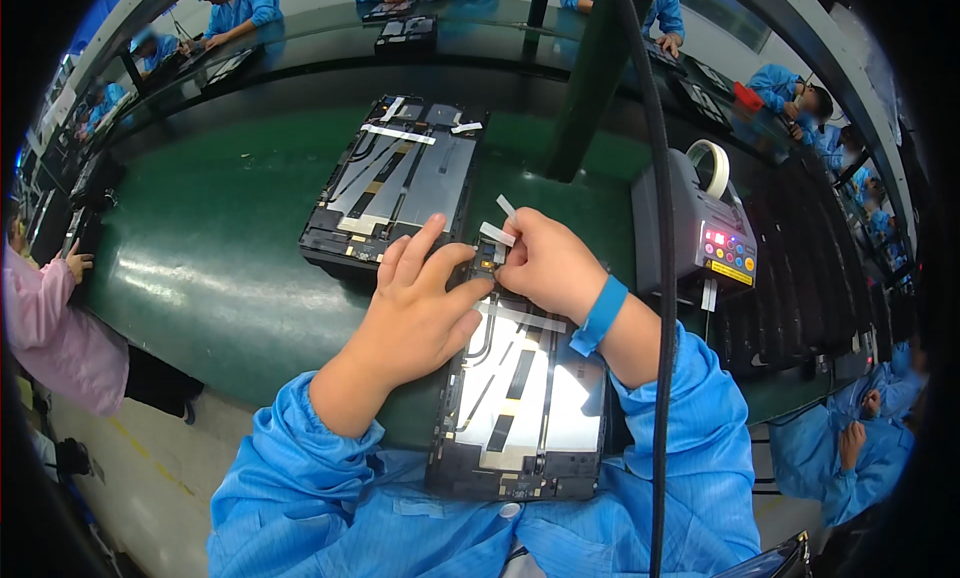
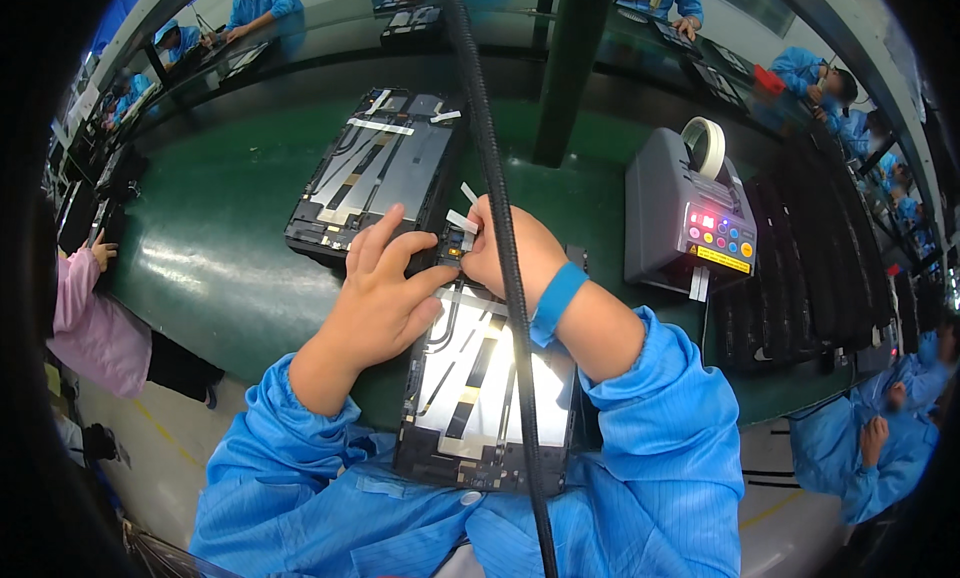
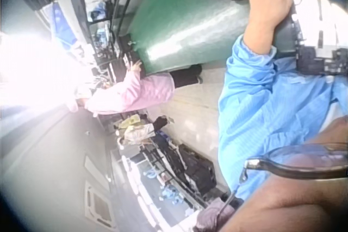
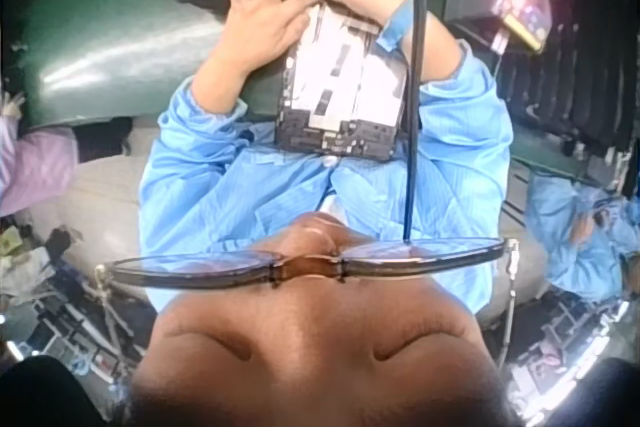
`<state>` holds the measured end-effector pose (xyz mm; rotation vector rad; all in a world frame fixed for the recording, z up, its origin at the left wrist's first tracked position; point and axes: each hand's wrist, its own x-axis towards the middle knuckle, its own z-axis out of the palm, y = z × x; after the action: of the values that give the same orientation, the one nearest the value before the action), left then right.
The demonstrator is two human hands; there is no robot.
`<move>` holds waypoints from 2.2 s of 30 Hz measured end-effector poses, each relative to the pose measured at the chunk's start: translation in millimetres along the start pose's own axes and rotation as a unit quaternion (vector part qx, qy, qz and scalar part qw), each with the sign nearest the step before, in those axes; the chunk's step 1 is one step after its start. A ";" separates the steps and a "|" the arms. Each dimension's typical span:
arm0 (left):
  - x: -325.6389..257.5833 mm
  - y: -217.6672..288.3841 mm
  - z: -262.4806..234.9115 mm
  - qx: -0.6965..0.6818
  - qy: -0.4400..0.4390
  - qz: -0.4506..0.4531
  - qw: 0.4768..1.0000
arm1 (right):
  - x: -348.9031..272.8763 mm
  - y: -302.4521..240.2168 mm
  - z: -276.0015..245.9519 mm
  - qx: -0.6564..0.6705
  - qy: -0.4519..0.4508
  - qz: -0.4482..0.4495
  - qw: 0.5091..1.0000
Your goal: The person assembles electronic devices on a factory assembly line. They repeatedly pick up a device, apply a white adhesive strip to a specific internal component, and then place the device onto a stack. The process is repeated for multiple units.
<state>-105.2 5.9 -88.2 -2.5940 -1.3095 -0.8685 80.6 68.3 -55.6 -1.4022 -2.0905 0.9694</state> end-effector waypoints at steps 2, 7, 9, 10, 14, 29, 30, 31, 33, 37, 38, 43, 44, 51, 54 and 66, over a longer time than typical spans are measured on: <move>0.0 -0.6 0.5 -0.002 -0.001 0.001 1.000 | -6.4 -3.3 -7.9 0.058 -0.018 -0.003 0.998; -1.2 -0.7 2.1 -0.001 0.004 0.000 1.000 | -11.9 5.9 -19.0 -0.072 -0.015 -0.240 0.968; -3.5 -0.4 2.9 -0.002 0.005 -0.001 1.000 | -12.8 -0.3 -14.2 -0.149 -0.019 -0.303 0.941; -3.1 -0.9 2.4 -0.002 0.006 0.002 1.000 | -10.2 0.0 -10.4 -0.186 -0.021 -0.329 0.926; -6.4 -3.2 1.9 -0.009 0.001 0.010 1.000 | -10.1 -11.2 -2.7 -0.243 0.050 -0.349 0.904; -7.8 -6.3 3.3 -0.019 0.019 0.010 1.000 | -5.1 20.3 -6.7 0.249 -0.072 -0.019 0.966; -8.7 -6.4 4.0 -0.020 0.017 0.007 1.000 | -4.7 12.8 -9.9 0.190 -0.060 -0.009 0.980; -9.0 -6.0 4.4 -0.023 0.013 0.007 1.000 | -2.4 12.7 -10.5 0.134 -0.065 -0.006 0.989; -8.2 -5.4 4.7 -0.022 0.020 0.008 1.000 | 2.7 12.8 -11.1 0.022 -0.073 -0.001 0.997; -9.2 -5.1 4.0 -0.032 0.019 0.001 0.999 | 8.1 4.3 -8.3 -0.054 -0.059 0.024 0.997; -9.1 -5.1 4.4 -0.032 0.018 -0.001 0.999 | 9.2 3.6 -8.1 -0.075 -0.060 0.022 0.995; -9.8 -4.0 4.1 -0.033 0.020 -0.003 0.999 | 13.1 1.7 -4.5 -0.137 -0.051 0.040 0.988; -9.3 -4.4 4.2 -0.034 0.020 -0.003 0.999 | 12.6 -1.3 -5.0 -0.140 -0.051 0.051 0.987; -7.0 -3.6 3.2 -0.044 0.016 -0.009 0.999 | 13.0 -22.4 -7.4 -0.184 -0.071 0.117 0.973; -9.0 -3.5 2.6 -0.043 0.013 -0.013 0.999 | -0.6 -13.7 -3.0 -0.215 0.096 -0.017 0.972; -7.3 -1.8 -0.4 -0.018 -0.005 0.000 1.000 | -24.1 18.8 -4.8 -0.076 -0.020 -0.240 0.968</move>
<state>-110.1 1.7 -92.1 -2.6284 -1.3077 -0.8887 104.8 52.0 -66.1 -0.8718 -2.4147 0.6544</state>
